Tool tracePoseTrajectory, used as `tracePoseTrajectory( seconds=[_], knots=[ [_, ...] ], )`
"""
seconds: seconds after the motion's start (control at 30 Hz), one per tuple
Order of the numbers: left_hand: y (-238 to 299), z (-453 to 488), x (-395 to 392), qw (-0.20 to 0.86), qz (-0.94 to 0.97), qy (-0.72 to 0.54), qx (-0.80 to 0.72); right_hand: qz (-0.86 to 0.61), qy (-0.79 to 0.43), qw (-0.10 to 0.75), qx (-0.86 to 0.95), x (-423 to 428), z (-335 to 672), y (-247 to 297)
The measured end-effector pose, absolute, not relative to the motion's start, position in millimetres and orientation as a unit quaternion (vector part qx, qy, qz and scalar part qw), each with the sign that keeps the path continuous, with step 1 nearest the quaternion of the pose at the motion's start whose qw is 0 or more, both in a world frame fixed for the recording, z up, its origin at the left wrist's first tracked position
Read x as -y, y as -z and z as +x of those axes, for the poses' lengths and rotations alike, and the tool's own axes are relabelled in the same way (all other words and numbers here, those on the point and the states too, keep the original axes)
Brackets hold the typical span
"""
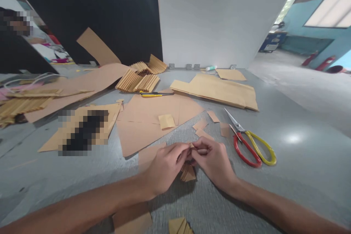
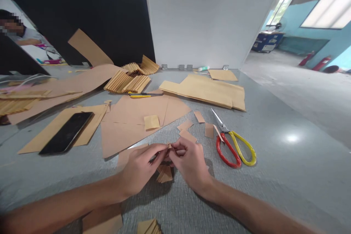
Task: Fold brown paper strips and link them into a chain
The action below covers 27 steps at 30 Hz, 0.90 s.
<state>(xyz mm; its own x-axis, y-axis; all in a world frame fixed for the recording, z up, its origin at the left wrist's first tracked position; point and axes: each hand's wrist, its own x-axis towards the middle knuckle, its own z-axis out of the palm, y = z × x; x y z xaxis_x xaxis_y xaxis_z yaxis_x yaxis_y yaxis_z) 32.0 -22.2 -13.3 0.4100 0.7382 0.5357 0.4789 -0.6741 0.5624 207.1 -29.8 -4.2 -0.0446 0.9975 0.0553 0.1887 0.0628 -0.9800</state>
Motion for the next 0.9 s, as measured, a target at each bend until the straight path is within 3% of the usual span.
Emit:
tracePoseTrajectory(
  seconds=[0.2,0.5,0.9],
  knots=[
    [21.5,30.2,19.4,0.125,0.823,-0.406,-0.378,-0.513,-0.445,0.453,0.578,29.6,206.4,4.1],
    [6.8,28.7,15.0,0.193,0.790,-0.448,-0.371,-0.478,-0.457,0.468,0.587,31.0,205.3,0.1],
    [6.1,26.8,8.9,0.220,0.790,-0.466,-0.332,-0.462,-0.374,0.469,0.653,29.3,207.9,3.3]
  ],
)
